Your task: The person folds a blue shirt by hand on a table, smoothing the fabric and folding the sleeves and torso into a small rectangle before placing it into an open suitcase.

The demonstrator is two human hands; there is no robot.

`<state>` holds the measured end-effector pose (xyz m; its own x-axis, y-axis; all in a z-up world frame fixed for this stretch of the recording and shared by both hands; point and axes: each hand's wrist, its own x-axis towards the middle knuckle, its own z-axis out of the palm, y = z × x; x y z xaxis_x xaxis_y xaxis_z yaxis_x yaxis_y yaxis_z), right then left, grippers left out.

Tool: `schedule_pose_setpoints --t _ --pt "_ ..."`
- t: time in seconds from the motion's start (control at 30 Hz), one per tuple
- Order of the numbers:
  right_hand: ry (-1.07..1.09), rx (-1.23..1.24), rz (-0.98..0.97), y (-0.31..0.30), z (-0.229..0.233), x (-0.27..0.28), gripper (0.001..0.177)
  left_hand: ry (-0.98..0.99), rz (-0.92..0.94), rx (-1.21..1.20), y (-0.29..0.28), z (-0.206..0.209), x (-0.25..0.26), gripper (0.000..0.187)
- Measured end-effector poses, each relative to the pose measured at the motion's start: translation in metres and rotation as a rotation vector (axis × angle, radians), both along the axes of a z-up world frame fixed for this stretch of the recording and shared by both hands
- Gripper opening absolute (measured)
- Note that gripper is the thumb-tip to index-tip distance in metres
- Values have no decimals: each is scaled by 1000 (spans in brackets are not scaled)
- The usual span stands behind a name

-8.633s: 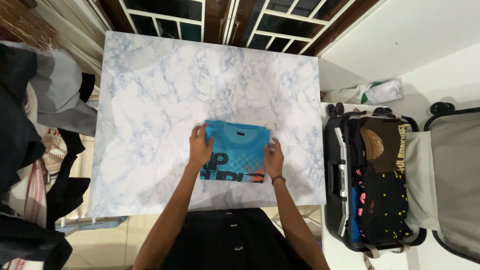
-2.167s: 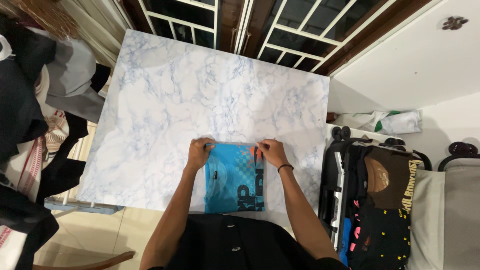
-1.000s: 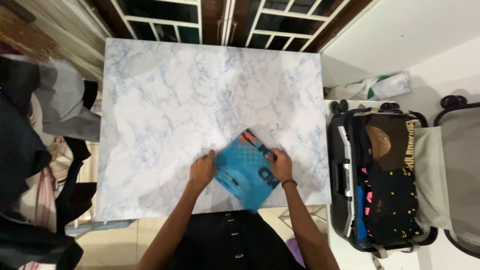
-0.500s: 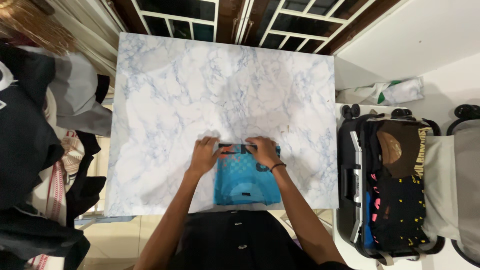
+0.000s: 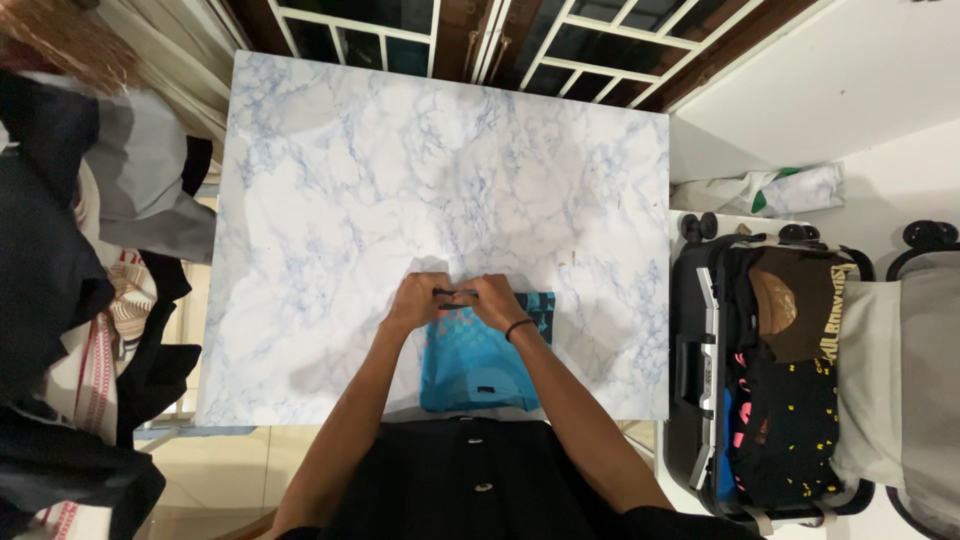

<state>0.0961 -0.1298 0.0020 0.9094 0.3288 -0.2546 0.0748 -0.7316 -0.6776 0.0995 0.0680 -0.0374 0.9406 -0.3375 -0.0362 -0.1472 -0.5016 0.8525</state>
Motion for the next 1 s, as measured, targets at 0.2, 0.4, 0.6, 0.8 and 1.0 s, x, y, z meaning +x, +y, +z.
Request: schedule_pose_setpoints --t 0.2,0.4,0.6,0.8,1.0 --pt "-32 -37 52 -23 10 9 18 17 -7 -64 -1 -15 4 14" --pt "33 -55 -77 -51 3 2 21 264 41 -50 -8 0 0 16" --pt "59 -68 -65 -79 -1 1 27 205 57 -192 -6 -17 -2 16" --pt "-1 -95 -164 -114 -14 -20 32 208 60 -153 -7 -22 -3 11" --pt "21 14 -196 -134 -10 -28 30 198 57 -167 -6 -25 -3 12"
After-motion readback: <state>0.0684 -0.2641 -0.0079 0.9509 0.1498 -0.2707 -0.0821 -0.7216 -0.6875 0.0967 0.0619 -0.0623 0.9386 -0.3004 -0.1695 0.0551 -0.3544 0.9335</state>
